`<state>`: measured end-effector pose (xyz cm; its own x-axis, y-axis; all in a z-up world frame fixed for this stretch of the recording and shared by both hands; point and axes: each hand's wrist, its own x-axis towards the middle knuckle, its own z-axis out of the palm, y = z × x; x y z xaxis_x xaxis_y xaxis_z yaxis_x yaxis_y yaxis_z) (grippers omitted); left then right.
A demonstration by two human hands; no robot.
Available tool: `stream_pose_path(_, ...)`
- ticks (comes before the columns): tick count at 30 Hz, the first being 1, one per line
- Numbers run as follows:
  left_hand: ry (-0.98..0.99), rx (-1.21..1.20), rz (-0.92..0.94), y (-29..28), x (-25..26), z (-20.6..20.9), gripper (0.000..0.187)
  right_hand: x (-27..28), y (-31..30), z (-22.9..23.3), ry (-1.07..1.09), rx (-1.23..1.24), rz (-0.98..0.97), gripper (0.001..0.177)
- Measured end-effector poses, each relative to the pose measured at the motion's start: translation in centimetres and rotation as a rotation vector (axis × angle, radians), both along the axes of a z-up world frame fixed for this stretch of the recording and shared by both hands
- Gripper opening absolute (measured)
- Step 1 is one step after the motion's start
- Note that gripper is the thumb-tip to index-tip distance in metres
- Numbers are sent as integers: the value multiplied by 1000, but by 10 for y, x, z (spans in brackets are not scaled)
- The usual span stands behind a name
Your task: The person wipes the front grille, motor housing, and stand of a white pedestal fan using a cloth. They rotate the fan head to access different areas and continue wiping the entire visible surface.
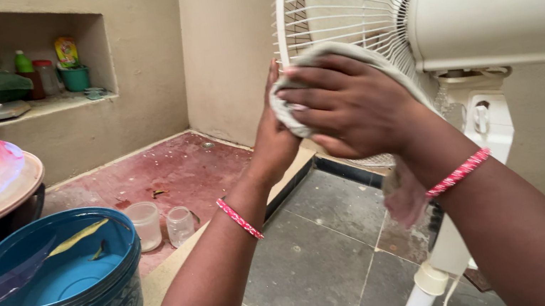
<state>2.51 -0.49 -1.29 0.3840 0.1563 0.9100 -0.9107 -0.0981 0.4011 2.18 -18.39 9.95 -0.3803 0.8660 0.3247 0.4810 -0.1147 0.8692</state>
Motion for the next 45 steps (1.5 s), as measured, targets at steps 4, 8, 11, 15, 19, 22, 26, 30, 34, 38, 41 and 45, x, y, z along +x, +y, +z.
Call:
stream_pose_path(4,-2,-28,-64,0,1,-3,84,-16,11,22,-163,-92,-107,33)
stream_pose_path(8,90,-55,-115,-2,-3,2,91,-12,-13,35,-197,-104,-37,33)
stream_pose_path(11,142,-98,-124,-5,-11,8,94,-3,-36,39,-144,-99,-35,34)
stream_pose_path(15,166,-121,-168,-5,-22,14,99,15,-59,38,-75,-83,-103,32)
stream_pose_path(19,177,-109,-132,-5,-21,10,99,22,-62,31,-48,-61,-128,40)
stream_pose_path(22,134,-76,-60,-3,-11,3,98,8,-39,28,-68,-98,-49,50)
stream_pose_path(26,92,-111,-122,-2,9,-8,82,-15,7,29,-212,-90,-112,43)
stream_pose_path(30,132,-181,-277,1,10,-7,86,-16,18,43,-288,-100,-91,41)
stream_pose_path(34,153,-113,-161,-1,-5,4,91,1,-14,51,-241,-82,29,35)
stream_pose_path(38,197,-136,-170,-4,-21,15,99,19,-52,57,-325,-36,-112,30)
stream_pose_path(41,221,-124,-112,-2,-27,15,102,24,-66,54,-223,-15,-185,37)
stream_pose_path(45,204,-125,-71,-5,-13,5,99,12,-42,39,-312,59,-212,58)
